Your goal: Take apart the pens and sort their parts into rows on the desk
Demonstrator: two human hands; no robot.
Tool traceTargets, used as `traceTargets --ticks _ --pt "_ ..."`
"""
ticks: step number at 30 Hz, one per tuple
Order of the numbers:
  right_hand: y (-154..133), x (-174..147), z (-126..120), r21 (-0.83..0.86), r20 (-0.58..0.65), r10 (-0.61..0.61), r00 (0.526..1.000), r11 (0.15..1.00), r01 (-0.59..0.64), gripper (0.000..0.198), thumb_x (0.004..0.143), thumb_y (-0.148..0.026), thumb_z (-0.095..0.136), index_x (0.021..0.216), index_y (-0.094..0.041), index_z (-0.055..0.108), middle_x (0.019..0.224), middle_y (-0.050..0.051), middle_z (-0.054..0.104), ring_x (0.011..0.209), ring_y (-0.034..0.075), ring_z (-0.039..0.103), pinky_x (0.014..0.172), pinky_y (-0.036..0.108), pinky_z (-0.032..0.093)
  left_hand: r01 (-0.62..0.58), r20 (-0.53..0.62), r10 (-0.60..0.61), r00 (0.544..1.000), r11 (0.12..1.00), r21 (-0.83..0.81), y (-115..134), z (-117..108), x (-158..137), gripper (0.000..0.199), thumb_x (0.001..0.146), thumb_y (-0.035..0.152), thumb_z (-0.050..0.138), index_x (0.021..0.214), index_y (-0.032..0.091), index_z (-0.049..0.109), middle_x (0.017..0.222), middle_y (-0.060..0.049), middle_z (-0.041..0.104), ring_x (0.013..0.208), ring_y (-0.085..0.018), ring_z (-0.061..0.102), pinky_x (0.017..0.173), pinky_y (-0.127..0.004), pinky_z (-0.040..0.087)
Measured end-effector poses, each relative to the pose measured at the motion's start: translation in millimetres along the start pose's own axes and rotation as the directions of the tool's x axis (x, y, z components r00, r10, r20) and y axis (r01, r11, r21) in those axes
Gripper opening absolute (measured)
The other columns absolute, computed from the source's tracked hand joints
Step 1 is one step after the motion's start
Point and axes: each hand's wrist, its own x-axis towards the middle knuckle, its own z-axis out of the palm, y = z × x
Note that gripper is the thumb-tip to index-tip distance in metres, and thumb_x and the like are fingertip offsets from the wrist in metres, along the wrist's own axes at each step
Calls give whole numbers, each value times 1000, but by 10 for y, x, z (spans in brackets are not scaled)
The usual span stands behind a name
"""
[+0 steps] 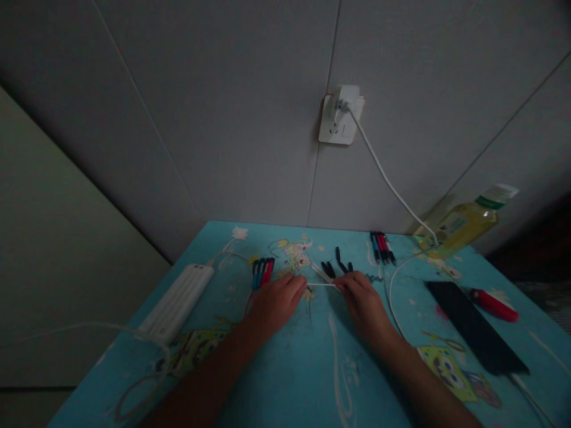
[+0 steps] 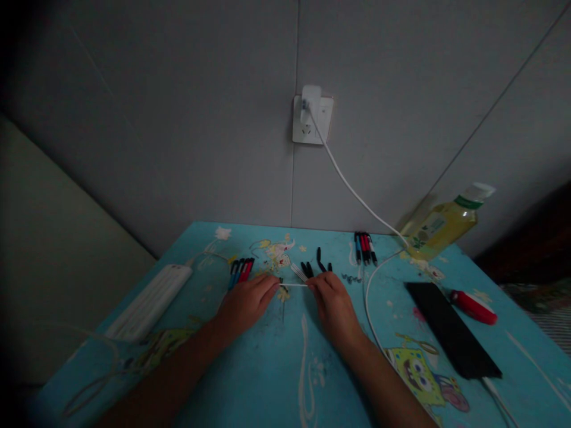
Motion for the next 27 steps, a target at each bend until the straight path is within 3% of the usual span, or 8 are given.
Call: traceTargets --ticks 11,16,21,27 --pt "-132 -55 53 25 165 -125 978 992 123 23 100 -23 46 105 -22 68 98 9 62 93 22 59 84 39 50 -220 77 216 973 975 39 83 85 -34 18 102 30 44 105 23 59 91 -3 66 78 -20 65 65 -29 46" --pt "-131 -62 69 -10 154 -116 981 993 119 22 98 -25 52 116 -22 64 103 9 65 97 23 59 89 42 49 -188 65 181 981 973 130 70 51 -29 17 101 26 43 100 23 60 88 -3 65 70 -20 64 56 -29 42" --pt "-94 -43 52 -29 133 -95 987 995 99 14 97 -23 53 98 -20 67 93 7 67 91 22 61 86 40 48 -178 69 171 983 979 104 61 76 -33 19 102 31 42 103 24 59 89 -3 65 74 -20 65 58 -29 43" --pt "-180 -69 102 -2 196 -118 974 993 121 16 98 -24 52 95 -21 68 90 5 69 89 21 62 85 38 47 -247 110 241 964 968 44 51 148 -56 13 99 30 50 106 24 59 91 -2 67 73 -18 66 60 -27 43"
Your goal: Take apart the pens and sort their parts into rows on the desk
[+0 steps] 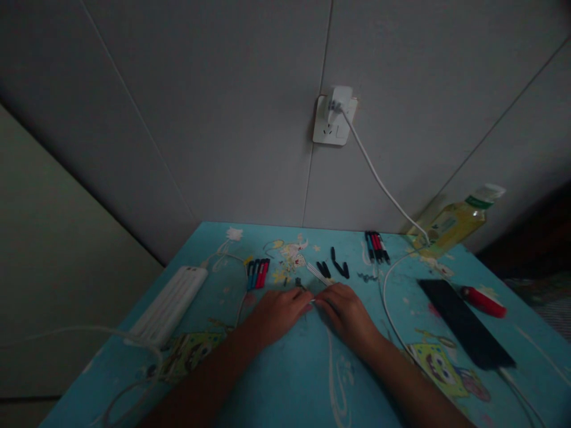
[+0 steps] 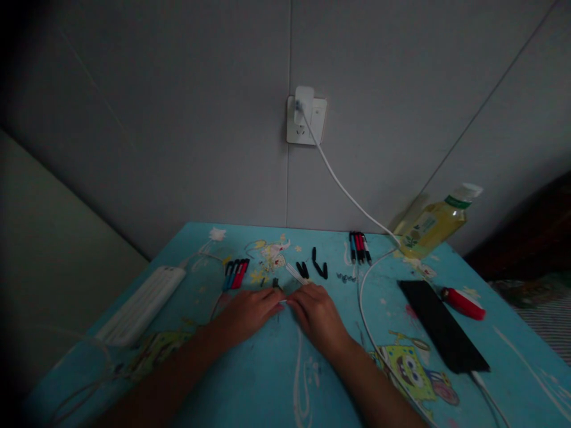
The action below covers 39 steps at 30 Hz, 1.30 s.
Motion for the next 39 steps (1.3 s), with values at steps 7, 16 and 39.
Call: traceTargets --ticks 7,16,39 --pt "27 35 89 12 -116 148 982 989 -148 21 97 -24 53 115 -20 64 103 8 68 97 22 63 89 37 49 253 -123 -260 958 965 -70 -162 -89 42 23 102 31 38 98 23 60 88 -4 68 75 -19 65 64 -27 42" --pt "-58 218 285 -210 -63 179 982 959 -188 12 93 -31 60 92 -22 68 89 6 64 89 23 60 83 37 46 300 -159 -310 937 950 -87 -208 -121 47 24 101 28 36 91 22 57 76 -3 64 68 -17 62 62 -26 40" --pt "-31 63 31 189 -196 280 940 951 -244 19 97 -34 54 97 -22 68 92 3 73 82 19 69 74 29 54 206 -83 -211 974 977 -60 -84 -120 21 27 101 31 41 117 31 62 93 -4 73 78 -22 70 64 -29 47"
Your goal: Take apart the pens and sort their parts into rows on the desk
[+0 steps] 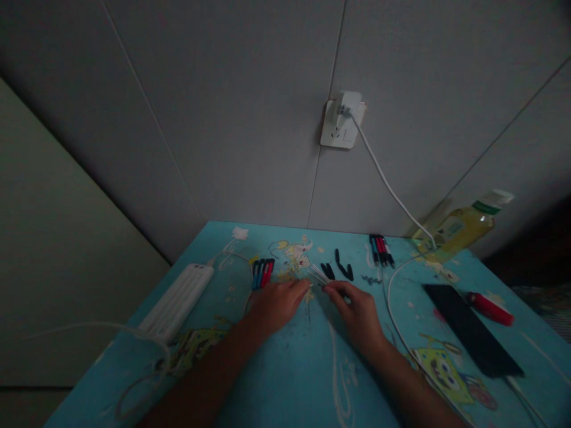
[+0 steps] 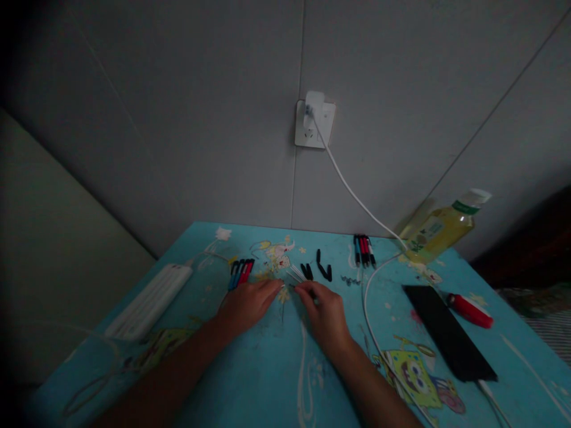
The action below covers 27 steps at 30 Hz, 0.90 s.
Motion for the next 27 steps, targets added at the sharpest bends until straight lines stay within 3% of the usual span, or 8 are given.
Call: traceTargets --ticks 8,27 --pt "-77 -14 -72 26 -68 -188 980 981 190 16 96 -22 54 104 -23 69 104 8 71 98 21 66 88 38 54 -98 -13 98 995 995 33 24 8 -6 27 102 29 41 116 26 64 94 -5 72 77 -21 69 63 -29 49" --pt "-23 -6 -49 -37 -10 -218 976 975 217 19 97 -21 54 111 -25 66 105 6 70 99 21 66 89 37 53 -103 -15 104 994 993 61 48 12 -9 23 101 27 44 116 27 62 93 -2 72 78 -20 70 60 -28 47"
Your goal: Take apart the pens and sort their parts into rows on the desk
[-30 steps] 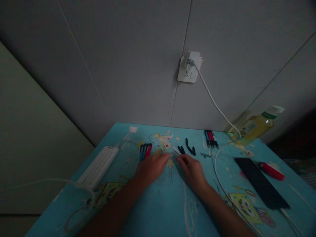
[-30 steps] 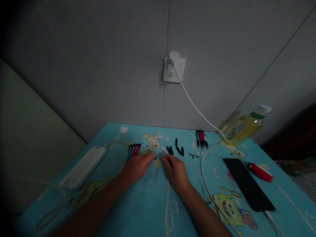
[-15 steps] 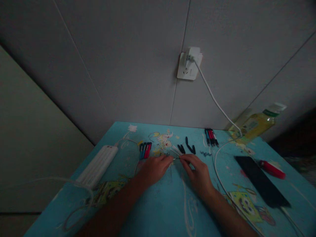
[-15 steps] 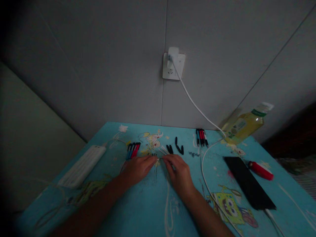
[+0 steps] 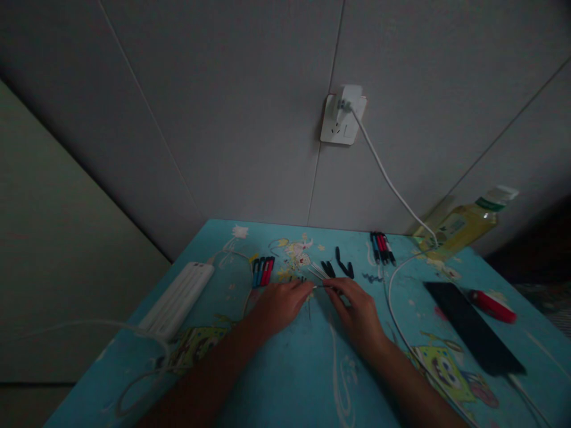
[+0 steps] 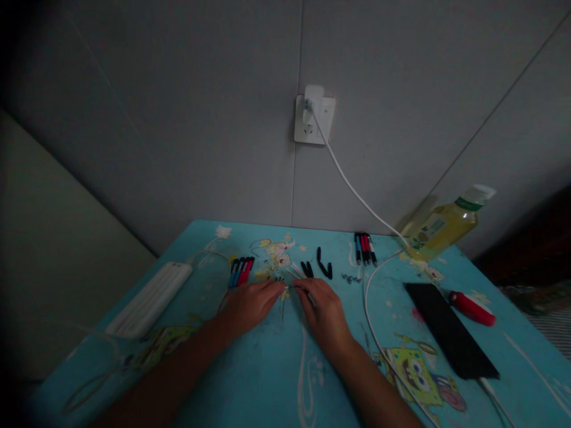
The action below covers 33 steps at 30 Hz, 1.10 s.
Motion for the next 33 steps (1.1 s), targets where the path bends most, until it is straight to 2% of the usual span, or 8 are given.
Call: traceTargets --ticks 9,14,17,21,24,26,33 --pt "-19 1 -7 6 30 3 1000 1000 -3 19 96 -22 55 112 -24 65 104 6 71 97 21 66 88 37 53 -37 -19 37 999 999 -10 -6 41 -10 24 102 30 43 116 25 62 86 -2 71 72 -19 68 58 -27 47" --pt "14 -22 15 18 105 -12 994 1000 10 27 95 -24 57 122 -24 61 105 6 70 96 20 66 89 37 52 -84 -19 83 996 993 -81 -5 110 -18 23 101 32 46 116 22 60 90 -3 72 78 -19 70 68 -29 51" --pt "46 -31 21 -10 115 -5 993 1000 6 29 95 -28 58 124 -24 61 105 6 71 98 21 66 92 37 51 -89 -30 87 996 992 -89 -12 148 -22 23 101 34 45 114 23 61 88 -3 72 78 -18 70 69 -27 51" --pt "155 2 -12 -186 24 98 995 978 -91 27 99 -28 50 121 -21 63 111 8 71 101 22 65 92 35 50 -85 -48 82 996 993 -76 -28 164 -18 23 102 32 44 114 24 62 84 -1 72 72 -16 69 64 -25 49" --pt "261 47 -33 -442 -3 171 985 884 -154 26 98 -25 49 116 -18 66 105 10 70 99 24 64 91 37 48 -86 -39 83 996 994 -72 -29 158 -15 21 102 30 45 110 24 63 83 -2 72 73 -16 69 63 -26 48" --pt "315 74 -23 -537 1 192 981 828 -162 24 96 -25 51 111 -17 68 100 11 70 97 25 63 89 37 47 -80 -28 79 997 994 -71 -24 146 -16 19 101 29 45 106 24 63 83 -2 71 73 -17 69 64 -26 48" --pt "382 131 101 -572 -37 194 980 800 -180 18 93 -28 57 102 -18 70 91 10 69 88 23 64 82 34 48 -60 -64 52 997 991 -119 -4 99 -17 16 99 25 47 104 22 62 88 -3 71 78 -18 69 69 -28 50"
